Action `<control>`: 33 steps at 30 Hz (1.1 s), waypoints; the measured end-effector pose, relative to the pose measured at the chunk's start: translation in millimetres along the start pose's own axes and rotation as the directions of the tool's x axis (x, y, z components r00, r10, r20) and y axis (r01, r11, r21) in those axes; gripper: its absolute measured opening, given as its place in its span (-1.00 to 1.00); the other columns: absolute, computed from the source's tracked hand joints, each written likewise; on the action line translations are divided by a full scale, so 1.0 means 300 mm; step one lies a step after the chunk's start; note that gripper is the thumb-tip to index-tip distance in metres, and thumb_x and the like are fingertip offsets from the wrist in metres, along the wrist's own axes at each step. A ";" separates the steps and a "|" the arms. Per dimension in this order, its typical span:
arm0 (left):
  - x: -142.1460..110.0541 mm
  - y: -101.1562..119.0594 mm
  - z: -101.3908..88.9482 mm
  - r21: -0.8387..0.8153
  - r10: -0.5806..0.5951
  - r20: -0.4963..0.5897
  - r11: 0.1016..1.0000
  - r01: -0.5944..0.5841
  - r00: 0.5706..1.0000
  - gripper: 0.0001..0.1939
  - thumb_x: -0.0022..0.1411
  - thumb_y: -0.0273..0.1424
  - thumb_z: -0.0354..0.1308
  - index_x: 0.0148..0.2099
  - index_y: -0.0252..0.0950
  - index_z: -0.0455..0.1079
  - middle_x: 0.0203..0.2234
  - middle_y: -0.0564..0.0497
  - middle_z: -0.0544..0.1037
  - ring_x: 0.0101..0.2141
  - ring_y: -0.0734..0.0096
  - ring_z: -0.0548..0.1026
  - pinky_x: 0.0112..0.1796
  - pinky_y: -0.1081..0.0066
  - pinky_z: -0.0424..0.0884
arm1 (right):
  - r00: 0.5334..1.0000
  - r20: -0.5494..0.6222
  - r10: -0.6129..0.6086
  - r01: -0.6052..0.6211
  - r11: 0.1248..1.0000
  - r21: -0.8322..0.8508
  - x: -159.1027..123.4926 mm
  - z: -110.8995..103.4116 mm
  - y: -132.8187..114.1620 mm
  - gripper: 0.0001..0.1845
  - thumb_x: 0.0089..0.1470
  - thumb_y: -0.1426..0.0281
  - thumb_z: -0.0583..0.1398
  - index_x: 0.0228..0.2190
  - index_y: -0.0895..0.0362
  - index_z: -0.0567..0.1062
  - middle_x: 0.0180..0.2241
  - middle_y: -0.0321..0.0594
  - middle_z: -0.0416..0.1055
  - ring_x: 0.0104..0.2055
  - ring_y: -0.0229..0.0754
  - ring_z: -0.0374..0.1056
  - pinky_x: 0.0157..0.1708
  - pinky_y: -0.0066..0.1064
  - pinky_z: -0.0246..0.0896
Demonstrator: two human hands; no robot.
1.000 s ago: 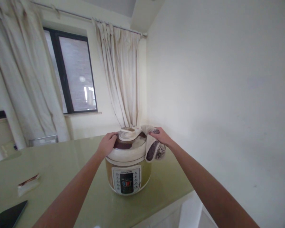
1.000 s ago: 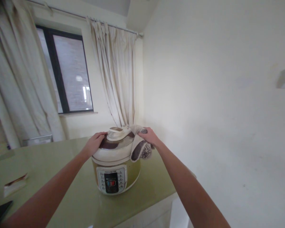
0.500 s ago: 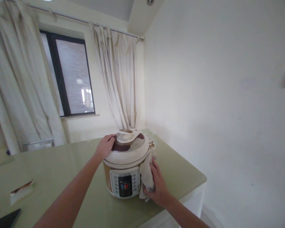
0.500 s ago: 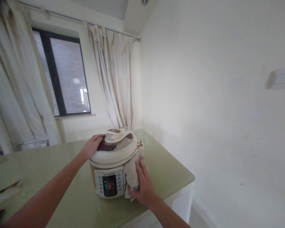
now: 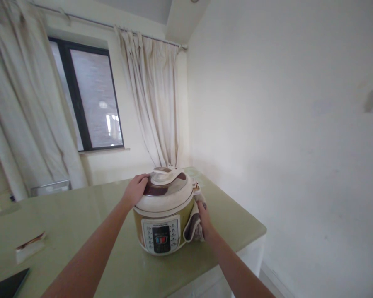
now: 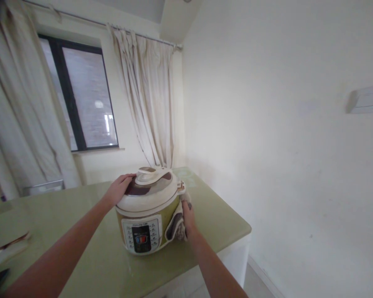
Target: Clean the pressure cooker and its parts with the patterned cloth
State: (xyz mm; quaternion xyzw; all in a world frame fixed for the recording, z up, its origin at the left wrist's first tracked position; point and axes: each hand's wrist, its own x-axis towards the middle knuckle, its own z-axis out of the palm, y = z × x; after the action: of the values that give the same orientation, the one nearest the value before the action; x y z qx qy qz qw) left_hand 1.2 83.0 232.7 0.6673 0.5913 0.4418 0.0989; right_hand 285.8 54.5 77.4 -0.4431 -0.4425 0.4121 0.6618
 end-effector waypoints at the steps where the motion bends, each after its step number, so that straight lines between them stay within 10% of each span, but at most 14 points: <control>1: 0.001 -0.001 0.001 -0.003 0.000 0.000 1.000 0.000 1.000 -0.47 0.27 -0.21 -0.09 0.04 -0.26 0.63 0.11 -0.12 0.65 0.20 0.14 0.52 0.32 0.20 0.28 | 1.000 -0.023 0.004 -0.004 1.000 -0.008 -0.059 -0.001 0.043 -0.20 0.13 -0.19 0.17 0.06 0.21 0.62 0.04 0.14 0.61 0.17 0.25 0.51 0.18 -0.02 0.41; 5: 0.001 -0.002 0.002 -0.005 -0.011 -0.005 1.000 0.010 1.000 -0.47 0.27 -0.23 -0.09 0.04 -0.26 0.62 0.12 -0.12 0.65 0.22 0.15 0.50 0.34 0.20 0.25 | 0.959 -0.114 -0.260 0.225 0.940 -0.255 -0.306 0.054 0.146 -0.19 0.28 0.02 0.15 0.41 0.14 0.26 0.28 0.15 0.40 0.34 0.23 0.34 0.29 0.12 0.28; 10: -0.001 0.003 -0.006 0.015 -0.007 0.002 1.000 0.007 1.000 -0.50 0.27 -0.24 -0.06 0.02 -0.24 0.63 0.12 -0.11 0.65 0.21 0.14 0.52 0.32 0.18 0.29 | 0.725 0.221 -0.652 0.640 0.521 -0.565 -0.398 0.193 -0.068 0.06 0.09 0.15 0.33 0.49 0.03 0.08 0.54 0.07 -0.12 0.53 0.44 -0.10 0.40 0.33 -0.04; 14: 0.000 0.005 -0.007 0.022 -0.004 0.007 1.000 0.004 1.000 -0.51 0.26 -0.25 -0.04 0.03 -0.23 0.63 0.13 -0.09 0.65 0.22 0.17 0.51 0.34 0.21 0.26 | 0.449 0.696 -0.560 0.887 0.184 -0.424 -0.368 0.238 -0.220 0.04 0.08 0.03 0.33 0.47 0.02 0.15 0.54 -0.06 -0.04 0.52 0.28 -0.04 0.51 0.12 -0.28; 18: -0.003 0.014 -0.007 0.026 -0.027 0.016 0.999 0.027 1.000 -0.51 0.26 -0.28 -0.04 0.04 -0.25 0.63 0.15 -0.11 0.63 0.24 0.15 0.49 0.34 0.20 0.26 | 0.115 0.954 -0.276 0.991 -0.039 -0.131 -0.391 0.225 -0.119 -0.30 0.18 0.22 0.28 0.28 0.26 0.40 0.36 0.03 0.34 0.39 0.05 0.21 0.48 -0.17 -0.10; 21: -0.006 0.018 -0.007 0.033 -0.032 0.017 0.999 0.032 0.999 -0.52 0.27 -0.30 -0.04 0.05 -0.26 0.63 0.16 -0.12 0.62 0.25 0.14 0.48 0.35 0.19 0.24 | -0.001 0.975 -0.224 0.998 -0.064 -0.013 -0.391 0.163 -0.032 -0.44 0.16 0.26 0.27 0.15 0.22 0.53 0.24 -0.01 0.49 0.30 0.03 0.32 0.41 -0.28 0.02; 24: -0.006 0.012 -0.004 0.038 -0.023 0.016 0.999 0.022 1.000 -0.52 0.29 -0.29 -0.04 0.06 -0.25 0.63 0.16 -0.11 0.63 0.24 0.14 0.49 0.34 0.20 0.26 | 0.043 0.932 -0.359 0.998 -0.018 -0.053 -0.342 0.079 -0.049 -0.37 0.25 0.09 0.19 0.26 0.06 0.47 0.34 -0.15 0.40 0.27 0.02 0.37 0.37 -0.23 0.10; 29: -0.002 -0.011 0.003 0.030 0.015 0.013 0.999 -0.015 1.000 -0.52 0.30 -0.28 -0.05 0.06 -0.27 0.62 0.14 -0.15 0.64 0.21 0.16 0.51 0.31 0.21 0.29 | 0.378 0.707 -0.598 0.909 0.096 -0.406 -0.236 0.096 -0.265 -0.04 0.06 -0.18 0.24 0.40 -0.09 0.31 0.44 -0.13 0.23 0.38 0.23 0.22 0.39 0.05 -0.01; 33: 0.003 -0.021 0.003 0.011 0.040 0.022 0.999 -0.040 0.999 -0.58 0.26 -0.29 0.01 -0.01 -0.20 0.64 0.09 -0.10 0.67 0.19 0.17 0.52 0.28 0.22 0.33 | 0.599 0.570 -0.563 0.780 0.248 -0.575 -0.195 0.260 -0.452 -0.25 0.06 -0.04 0.29 0.22 0.00 0.51 0.28 -0.05 0.42 0.28 0.19 0.28 0.35 0.08 -0.01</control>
State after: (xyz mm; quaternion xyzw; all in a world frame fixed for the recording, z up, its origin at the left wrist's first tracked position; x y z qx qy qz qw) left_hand -2.9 85.8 228.4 0.6844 0.5792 0.4331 0.0929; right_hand 216.7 -19.2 210.3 -0.3932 -0.7980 -0.1017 0.4452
